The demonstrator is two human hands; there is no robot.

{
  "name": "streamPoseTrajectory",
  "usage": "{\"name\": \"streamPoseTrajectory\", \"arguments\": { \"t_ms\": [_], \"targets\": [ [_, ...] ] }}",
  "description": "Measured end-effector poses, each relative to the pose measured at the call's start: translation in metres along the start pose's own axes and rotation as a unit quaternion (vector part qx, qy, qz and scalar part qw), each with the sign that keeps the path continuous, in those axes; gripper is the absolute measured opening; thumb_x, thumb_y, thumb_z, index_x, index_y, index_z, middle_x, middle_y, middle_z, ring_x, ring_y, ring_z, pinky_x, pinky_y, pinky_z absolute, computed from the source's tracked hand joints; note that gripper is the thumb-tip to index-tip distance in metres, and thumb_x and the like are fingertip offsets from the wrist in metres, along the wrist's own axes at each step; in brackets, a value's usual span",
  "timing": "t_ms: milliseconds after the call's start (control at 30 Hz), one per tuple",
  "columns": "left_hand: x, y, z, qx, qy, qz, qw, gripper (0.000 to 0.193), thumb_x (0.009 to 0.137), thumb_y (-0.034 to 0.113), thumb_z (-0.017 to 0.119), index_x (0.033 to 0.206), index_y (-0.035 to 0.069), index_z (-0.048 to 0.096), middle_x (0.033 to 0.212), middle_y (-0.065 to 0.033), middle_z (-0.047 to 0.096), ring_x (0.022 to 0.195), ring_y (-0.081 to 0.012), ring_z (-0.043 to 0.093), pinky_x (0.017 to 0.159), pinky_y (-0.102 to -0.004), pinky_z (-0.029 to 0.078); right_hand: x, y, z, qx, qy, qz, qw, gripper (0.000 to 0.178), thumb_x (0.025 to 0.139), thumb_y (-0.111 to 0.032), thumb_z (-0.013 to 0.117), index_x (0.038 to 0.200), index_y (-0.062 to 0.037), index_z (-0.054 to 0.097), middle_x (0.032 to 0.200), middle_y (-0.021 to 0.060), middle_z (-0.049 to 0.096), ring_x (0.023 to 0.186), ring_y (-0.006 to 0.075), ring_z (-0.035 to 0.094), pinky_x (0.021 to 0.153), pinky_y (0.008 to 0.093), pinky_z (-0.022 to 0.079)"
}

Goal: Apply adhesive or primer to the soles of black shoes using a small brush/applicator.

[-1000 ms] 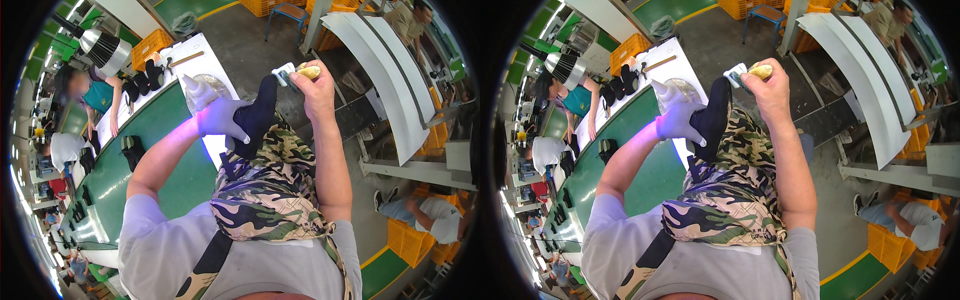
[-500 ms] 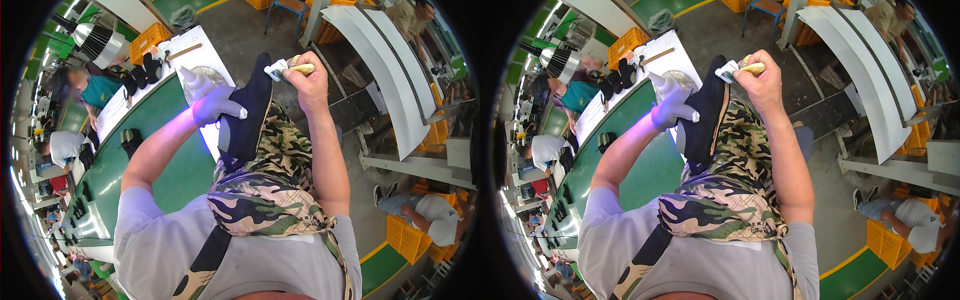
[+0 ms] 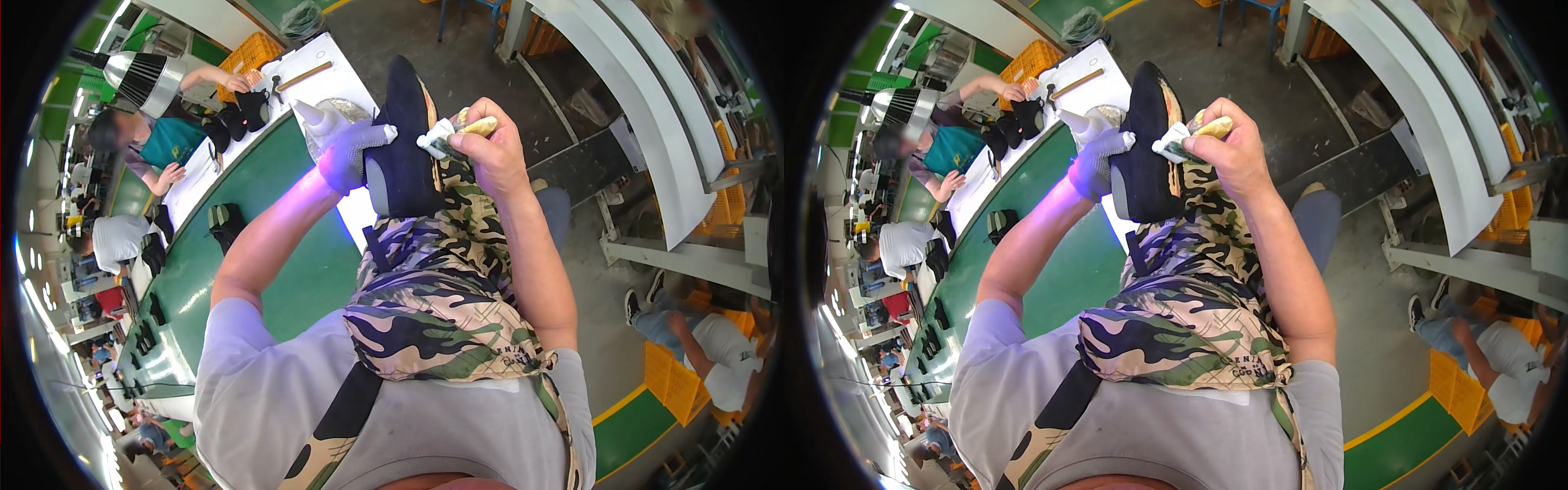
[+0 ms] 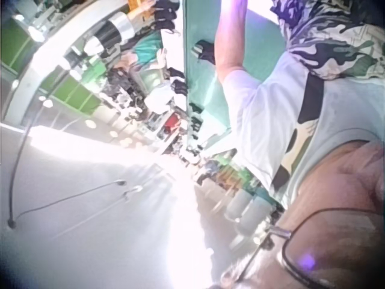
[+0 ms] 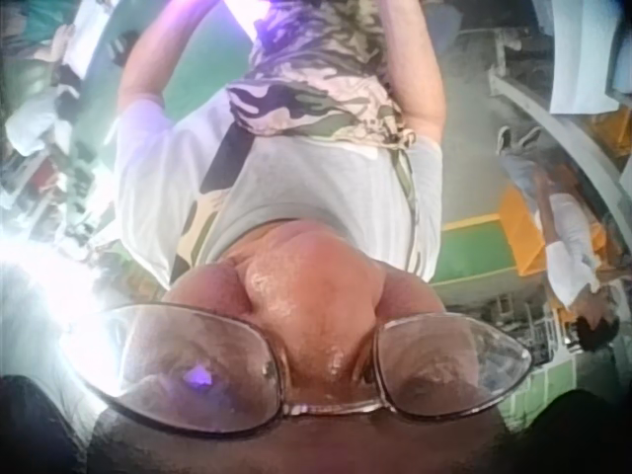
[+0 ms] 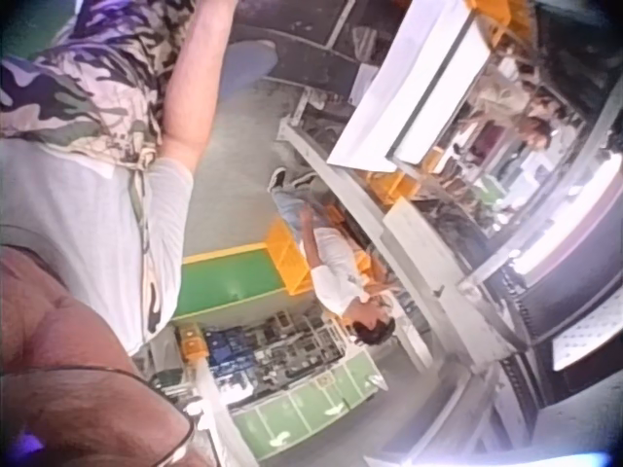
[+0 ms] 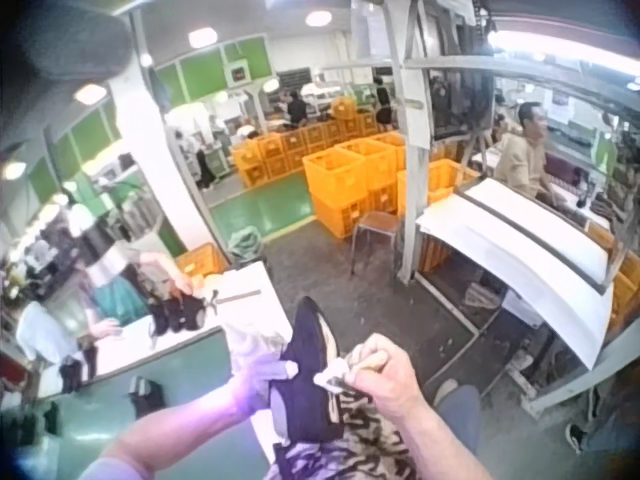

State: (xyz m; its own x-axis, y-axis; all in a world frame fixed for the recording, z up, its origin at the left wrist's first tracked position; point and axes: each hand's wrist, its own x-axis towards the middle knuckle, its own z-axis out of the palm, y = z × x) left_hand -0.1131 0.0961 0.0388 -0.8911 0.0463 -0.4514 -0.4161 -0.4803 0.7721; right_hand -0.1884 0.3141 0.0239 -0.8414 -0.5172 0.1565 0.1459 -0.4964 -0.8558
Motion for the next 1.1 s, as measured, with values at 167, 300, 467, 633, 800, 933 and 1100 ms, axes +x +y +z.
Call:
{"name": "streamPoseTrajectory", "arguments": {
  "t_ms": [167,300,467,633,800,933,1100],
  "targets": [
    [-0.006,0.003,0.012,-0.008,-0.006,0.022,1.0,0.045,0.084,0.017,0.062,0.12,-0.008,0.055,0.11,-0.0158,0.065,0.098,-0.0254,0.066,0.091,-0.0365,0.051,-0.006,-0.009,0.003,0.011,-0.019,0.011,1.0,0.021,0.072,0.001,0.067,0.079,-0.0072,0.049,0.083,0.0029,0.06,0.076,0.0084,0.054,0.069,0.0244,0.043],
    [0.001,-0.004,0.019,-0.053,0.012,0.031,0.998,0.041,0.087,0.016,0.062,0.122,-0.005,0.054,0.111,-0.0141,0.065,0.1,-0.0255,0.065,0.093,-0.0375,0.051,-0.013,-0.016,-0.008,-0.019,-0.027,-0.015,0.999,0.021,0.071,0.001,0.066,0.077,-0.0072,0.048,0.082,0.004,0.059,0.077,0.0096,0.054,0.07,0.0257,0.043],
    [0.011,-0.02,0.012,-0.09,0.094,0.029,0.991,0.037,0.089,0.016,0.062,0.12,-0.002,0.056,0.111,-0.0124,0.065,0.1,-0.0254,0.065,0.092,-0.0386,0.051,-0.018,-0.022,-0.015,-0.09,-0.057,-0.069,0.992,0.024,0.066,-0.001,0.065,0.074,-0.0095,0.044,0.082,0.0079,0.057,0.078,0.0114,0.051,0.069,0.0246,0.04],
    [0.019,-0.039,-0.001,-0.121,0.103,0.057,0.986,0.041,0.089,0.02,0.061,0.125,0.001,0.053,0.114,-0.0109,0.064,0.103,-0.0247,0.063,0.094,-0.0382,0.05,-0.03,-0.016,-0.028,-0.084,-0.042,-0.077,0.993,0.022,0.068,0.003,0.063,0.075,-0.0071,0.044,0.083,0.0063,0.059,0.08,0.0113,0.054,0.073,0.0265,0.043],
    [0.052,-0.074,-0.063,-0.217,-0.006,0.12,0.969,0.056,0.09,0.028,0.059,0.137,0.004,0.042,0.127,-0.0131,0.056,0.117,-0.0261,0.055,0.101,-0.0386,0.044,-0.033,0.007,-0.024,0.087,0.08,-0.023,0.993,0.021,0.077,0.001,0.069,0.084,-0.0075,0.051,0.087,0.0016,0.059,0.079,0.0076,0.056,0.069,0.0223,0.044],
    [0.03,-0.051,-0.003,-0.187,0.08,0.138,0.969,0.054,0.09,0.021,0.06,0.137,0.002,0.041,0.128,-0.0145,0.055,0.117,-0.0273,0.056,0.104,-0.0412,0.042,-0.034,0.012,-0.026,0.087,0.146,-0.018,0.985,0.021,0.076,0.001,0.07,0.084,-0.0068,0.052,0.081,-0.0002,0.058,0.072,0.0066,0.054,0.065,0.0212,0.043],
    [0.042,-0.038,0.015,-0.081,0.097,0.27,0.954,0.048,0.088,0.016,0.06,0.132,0.005,0.043,0.12,-0.0132,0.057,0.105,-0.0299,0.061,0.1,-0.0424,0.046,-0.031,-0.001,-0.031,0.07,0.211,-0.041,0.974,0.018,0.075,0.0,0.07,0.082,-0.0044,0.054,0.076,0.0016,0.058,0.066,0.0078,0.054,0.061,0.0229,0.044]
  ]
}}
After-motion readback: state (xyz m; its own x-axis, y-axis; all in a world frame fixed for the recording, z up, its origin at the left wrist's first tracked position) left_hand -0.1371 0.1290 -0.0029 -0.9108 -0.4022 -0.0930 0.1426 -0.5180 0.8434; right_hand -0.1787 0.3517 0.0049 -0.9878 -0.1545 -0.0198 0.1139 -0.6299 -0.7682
